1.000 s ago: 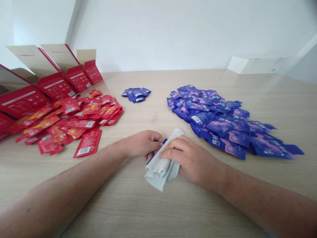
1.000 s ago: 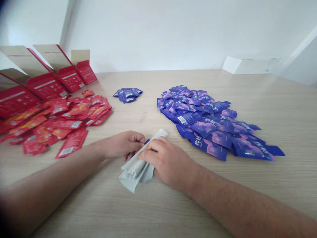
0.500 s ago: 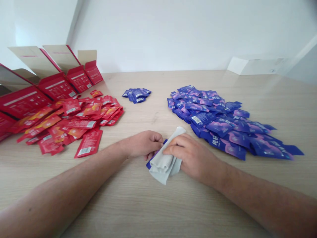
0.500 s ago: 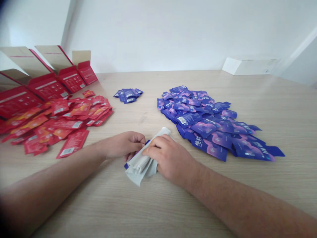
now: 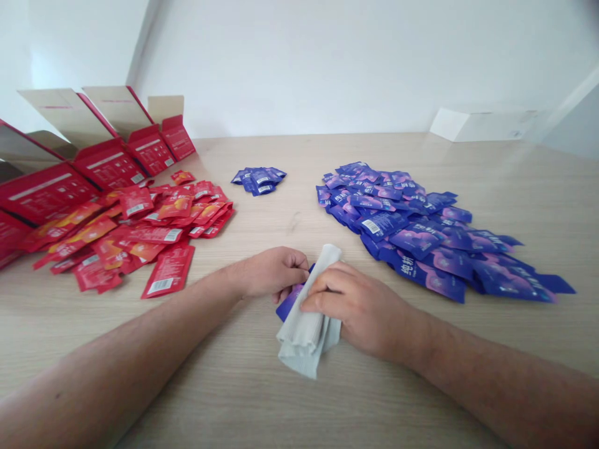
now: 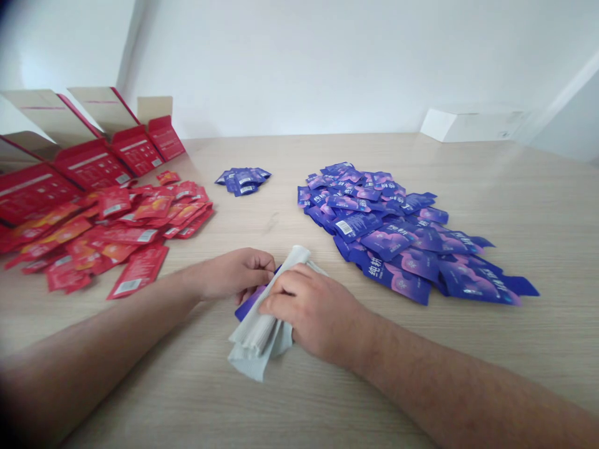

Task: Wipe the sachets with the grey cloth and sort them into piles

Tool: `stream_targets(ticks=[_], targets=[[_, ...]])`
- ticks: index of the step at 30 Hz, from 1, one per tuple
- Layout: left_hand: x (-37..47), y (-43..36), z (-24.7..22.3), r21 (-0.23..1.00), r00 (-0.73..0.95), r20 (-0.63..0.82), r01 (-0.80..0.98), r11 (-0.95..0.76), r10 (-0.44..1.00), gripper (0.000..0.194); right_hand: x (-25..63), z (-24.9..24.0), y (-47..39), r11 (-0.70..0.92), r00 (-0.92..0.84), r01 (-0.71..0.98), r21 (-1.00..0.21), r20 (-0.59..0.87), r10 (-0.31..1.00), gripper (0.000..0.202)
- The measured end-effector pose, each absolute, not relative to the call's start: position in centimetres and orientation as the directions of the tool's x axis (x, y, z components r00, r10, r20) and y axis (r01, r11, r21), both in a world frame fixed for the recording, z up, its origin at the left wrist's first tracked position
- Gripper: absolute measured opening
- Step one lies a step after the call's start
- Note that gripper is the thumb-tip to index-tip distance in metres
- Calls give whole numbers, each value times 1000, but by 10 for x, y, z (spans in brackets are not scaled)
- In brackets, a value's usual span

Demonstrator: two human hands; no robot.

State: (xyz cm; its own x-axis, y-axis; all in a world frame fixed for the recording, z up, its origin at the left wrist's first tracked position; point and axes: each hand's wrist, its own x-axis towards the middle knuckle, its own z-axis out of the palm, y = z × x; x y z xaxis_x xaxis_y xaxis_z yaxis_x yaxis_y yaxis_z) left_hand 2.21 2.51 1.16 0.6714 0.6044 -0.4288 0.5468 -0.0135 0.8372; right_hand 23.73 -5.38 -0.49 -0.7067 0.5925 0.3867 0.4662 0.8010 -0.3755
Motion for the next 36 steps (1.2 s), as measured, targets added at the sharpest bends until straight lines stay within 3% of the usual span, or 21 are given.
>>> stream_targets(ticks=[4, 10, 14, 20, 25, 30, 36], targets=[[23, 24, 13, 823, 657, -443, 568, -13, 610, 15, 241, -5, -51, 736, -622, 555, -388, 394, 677, 29], [22, 25, 12, 830, 672, -428, 558, -32, 604, 12, 239, -6, -52, 800, -703, 467, -377, 391, 595, 24], [22, 25, 12, 829, 665, -442, 559, -10, 602, 13, 243, -5, -48, 729, -615, 562, -391, 392, 684, 31], [23, 24, 14, 832, 675, -441, 555, -13, 591, 13, 244, -6, -47, 800, -701, 464, -380, 395, 594, 28], [23, 24, 13, 832, 676, -447, 555, -5, 586, 17, 246, -6, -44, 720, -599, 568, -400, 400, 694, 33], [22, 25, 11, 829, 682, -442, 558, -24, 583, 14, 244, -5, -46, 810, -720, 431, -397, 390, 574, 30], [22, 25, 11, 827, 676, -439, 562, -29, 592, 17, 242, -6, -49, 723, -610, 554, -413, 390, 690, 28]])
